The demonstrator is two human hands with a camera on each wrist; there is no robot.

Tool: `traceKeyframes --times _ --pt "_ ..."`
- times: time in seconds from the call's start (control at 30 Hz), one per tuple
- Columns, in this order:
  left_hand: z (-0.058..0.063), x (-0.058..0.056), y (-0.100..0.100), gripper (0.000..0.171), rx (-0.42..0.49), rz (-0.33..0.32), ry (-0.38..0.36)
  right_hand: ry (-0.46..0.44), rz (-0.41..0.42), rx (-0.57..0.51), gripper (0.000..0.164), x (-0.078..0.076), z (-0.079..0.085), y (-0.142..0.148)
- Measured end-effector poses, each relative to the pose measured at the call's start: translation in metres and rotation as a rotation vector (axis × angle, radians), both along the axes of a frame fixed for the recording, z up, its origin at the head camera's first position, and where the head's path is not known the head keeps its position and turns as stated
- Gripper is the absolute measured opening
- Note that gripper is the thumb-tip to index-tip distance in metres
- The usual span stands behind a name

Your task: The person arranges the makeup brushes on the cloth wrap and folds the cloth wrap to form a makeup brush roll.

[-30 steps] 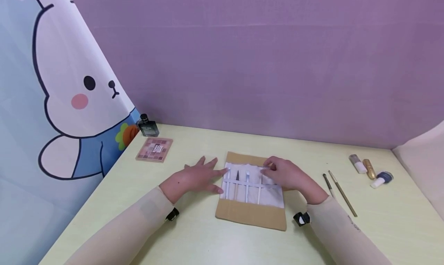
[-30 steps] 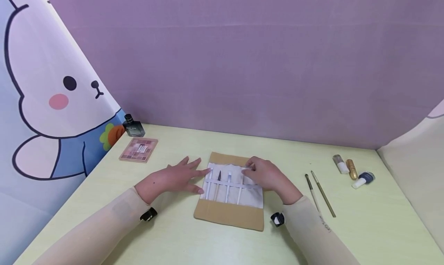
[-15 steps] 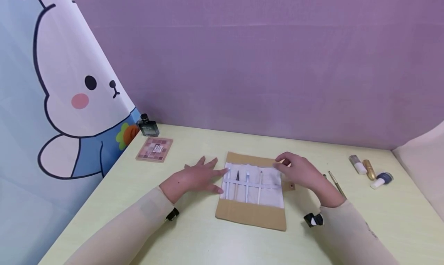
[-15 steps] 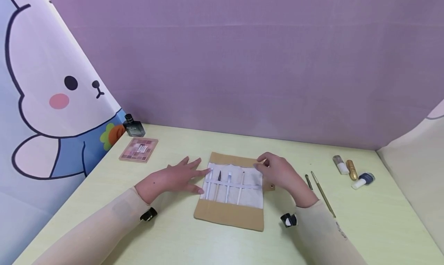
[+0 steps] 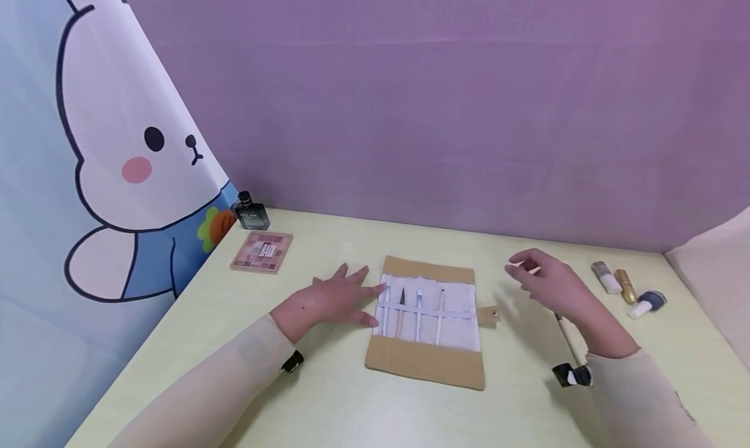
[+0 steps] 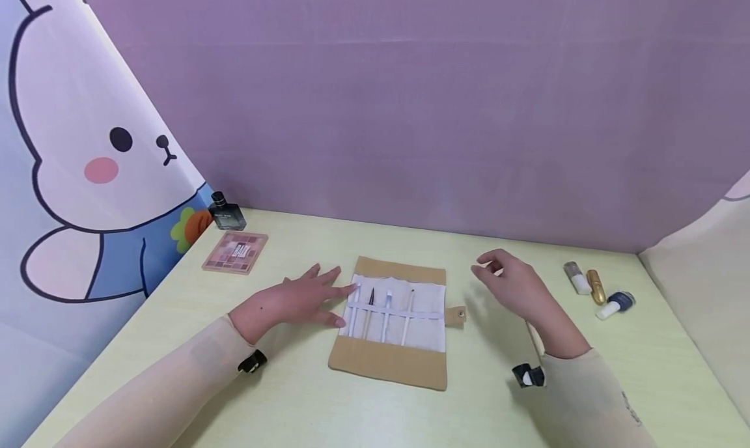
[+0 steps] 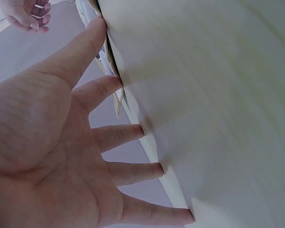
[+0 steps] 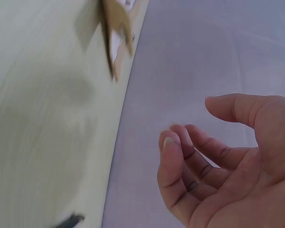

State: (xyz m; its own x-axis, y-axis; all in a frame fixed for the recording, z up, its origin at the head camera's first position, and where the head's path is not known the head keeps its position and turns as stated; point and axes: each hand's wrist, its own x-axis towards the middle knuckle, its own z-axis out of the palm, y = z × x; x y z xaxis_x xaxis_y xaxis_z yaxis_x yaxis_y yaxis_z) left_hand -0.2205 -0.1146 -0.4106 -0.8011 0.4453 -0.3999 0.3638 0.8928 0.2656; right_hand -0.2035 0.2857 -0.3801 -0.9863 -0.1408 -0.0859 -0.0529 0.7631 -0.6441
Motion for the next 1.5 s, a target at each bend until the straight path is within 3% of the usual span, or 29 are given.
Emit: traceKeyframes --times 0.37,0.73,1.0,1.5 --pt "-0.002 -0.003 0.000 0.080 0.000 -0.001 -0.006 -0.037 -0.022 0.051 0.055 0.004 -0.010 0.044" --pt "-0.002 -0.002 0.001 0.080 -0.009 -0.004 -0.003 -0.070 0.011 0.057 0.054 0.008 -0.022 0.073" --pt "-0.003 -0.003 0.000 0.080 -0.022 -0.008 0.006 -0.132 0.030 0.065 0.052 0.010 -0.031 0.077" --pt "-0.004 -0.003 0.000 0.080 -0.026 -0.004 0.011 -0.098 0.051 0.148 0.050 0.012 -0.037 0.076"
